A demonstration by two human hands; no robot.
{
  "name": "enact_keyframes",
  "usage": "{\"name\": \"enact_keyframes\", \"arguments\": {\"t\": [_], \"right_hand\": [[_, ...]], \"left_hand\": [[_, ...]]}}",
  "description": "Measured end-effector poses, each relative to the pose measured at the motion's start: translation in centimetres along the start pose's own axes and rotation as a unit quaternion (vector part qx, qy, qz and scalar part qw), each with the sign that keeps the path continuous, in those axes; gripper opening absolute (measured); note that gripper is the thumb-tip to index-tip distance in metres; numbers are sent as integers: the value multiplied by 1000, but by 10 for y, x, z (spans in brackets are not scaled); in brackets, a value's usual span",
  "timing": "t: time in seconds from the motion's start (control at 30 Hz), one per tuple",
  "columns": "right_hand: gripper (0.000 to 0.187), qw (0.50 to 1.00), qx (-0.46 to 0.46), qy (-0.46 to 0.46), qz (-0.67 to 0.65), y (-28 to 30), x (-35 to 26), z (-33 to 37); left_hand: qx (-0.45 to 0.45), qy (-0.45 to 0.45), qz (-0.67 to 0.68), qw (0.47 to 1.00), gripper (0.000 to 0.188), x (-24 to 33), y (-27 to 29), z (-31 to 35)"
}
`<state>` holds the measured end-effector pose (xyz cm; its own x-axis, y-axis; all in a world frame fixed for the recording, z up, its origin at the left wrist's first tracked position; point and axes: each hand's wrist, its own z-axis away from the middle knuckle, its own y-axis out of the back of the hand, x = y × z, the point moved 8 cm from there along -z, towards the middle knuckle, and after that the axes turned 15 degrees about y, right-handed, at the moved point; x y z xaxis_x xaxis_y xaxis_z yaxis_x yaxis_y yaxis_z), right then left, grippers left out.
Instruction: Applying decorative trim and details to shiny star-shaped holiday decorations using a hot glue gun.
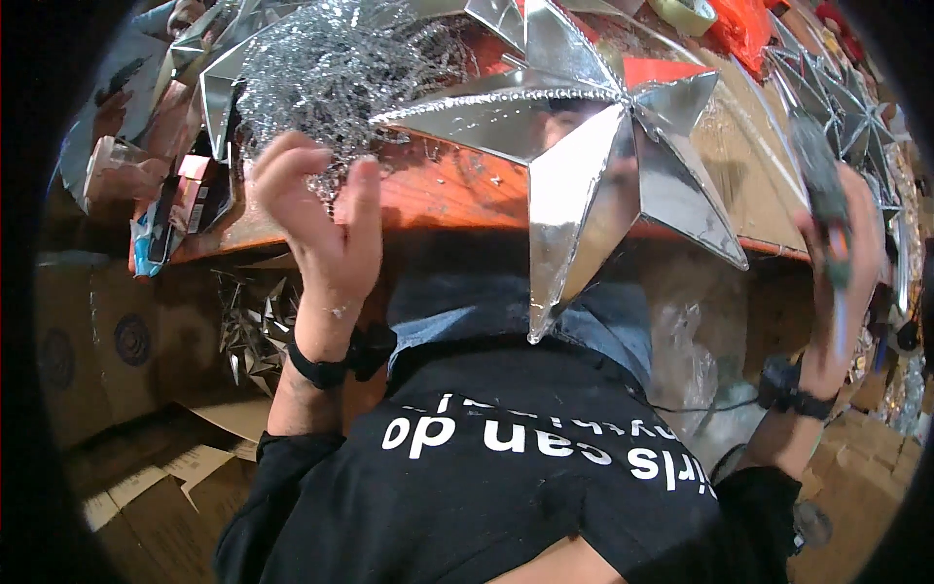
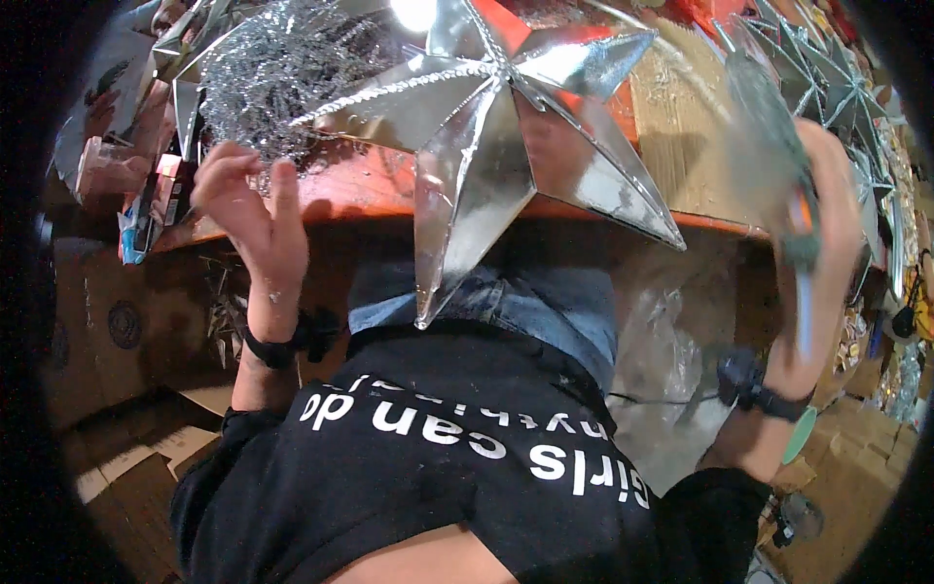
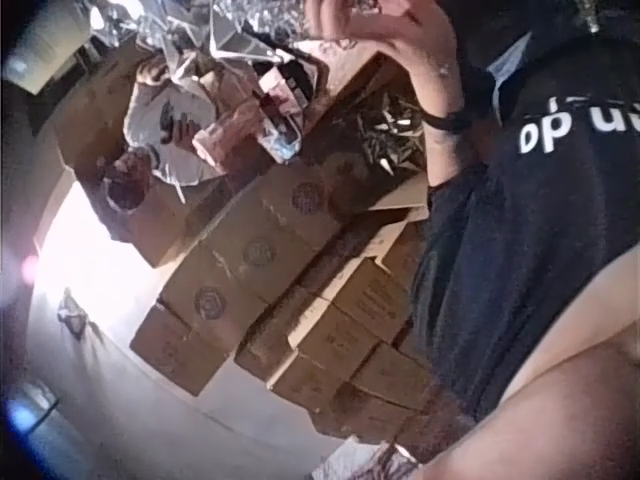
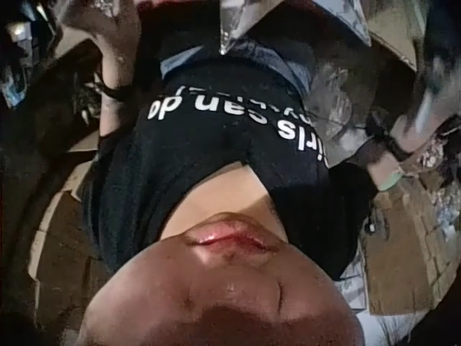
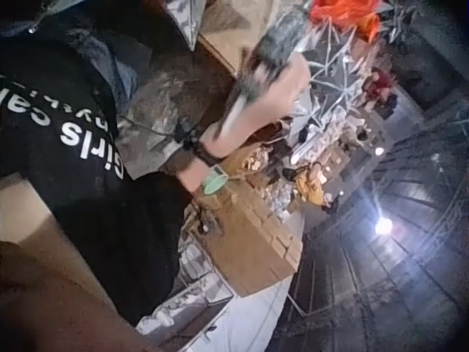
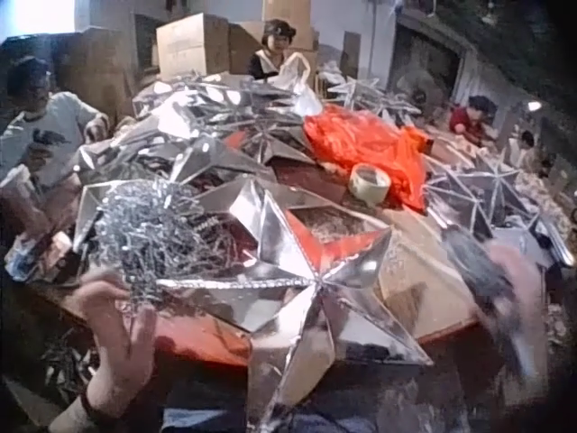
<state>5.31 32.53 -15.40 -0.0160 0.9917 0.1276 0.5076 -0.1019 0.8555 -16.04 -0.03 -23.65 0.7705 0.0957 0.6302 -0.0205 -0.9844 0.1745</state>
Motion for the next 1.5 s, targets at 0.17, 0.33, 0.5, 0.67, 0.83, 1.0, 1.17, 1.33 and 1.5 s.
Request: {"name": "enact_keyframes", "arguments": {"t": [0.17, 0.33, 0.5, 0.67, 0.83, 1.0, 1.17, 1.33, 1.5], "right_hand": [[52, 991, -118, -38, -45, -72, 55, 10], [48, 993, -113, -22, 39, -54, 39, 8], [38, 998, -40, 5, 39, -10, 6, -6], [31, 999, 29, -22, -15, 28, -2, -16], [15, 995, 82, 21, 46, 66, -19, -43], [10, 994, 100, 26, 38, 87, -33, -58], [12, 991, 121, 48, -6, 97, -47, -72], [39, 917, 269, 9, -293, 95, -23, -92], [71, 808, 302, 175, -475, 111, -45, -131]], "left_hand": [[-186, 57, -341, 920, 32, -3, -32, 8], [-227, 89, -338, 909, 22, -8, -23, -1], [-255, 90, -263, 926, 10, 1, -5, -31], [-291, 275, -58, 915, 17, -5, 22, -97], [-348, 326, 79, 876, 21, 2, 7, -175], [-263, 332, 181, 887, 23, 5, -1, -263], [-349, 341, 245, 838, 16, 51, -11, -303], [-379, 275, 95, 878, 16, 134, -69, -282], [-567, 127, 40, 813, 29, 200, -111, -212]]}}
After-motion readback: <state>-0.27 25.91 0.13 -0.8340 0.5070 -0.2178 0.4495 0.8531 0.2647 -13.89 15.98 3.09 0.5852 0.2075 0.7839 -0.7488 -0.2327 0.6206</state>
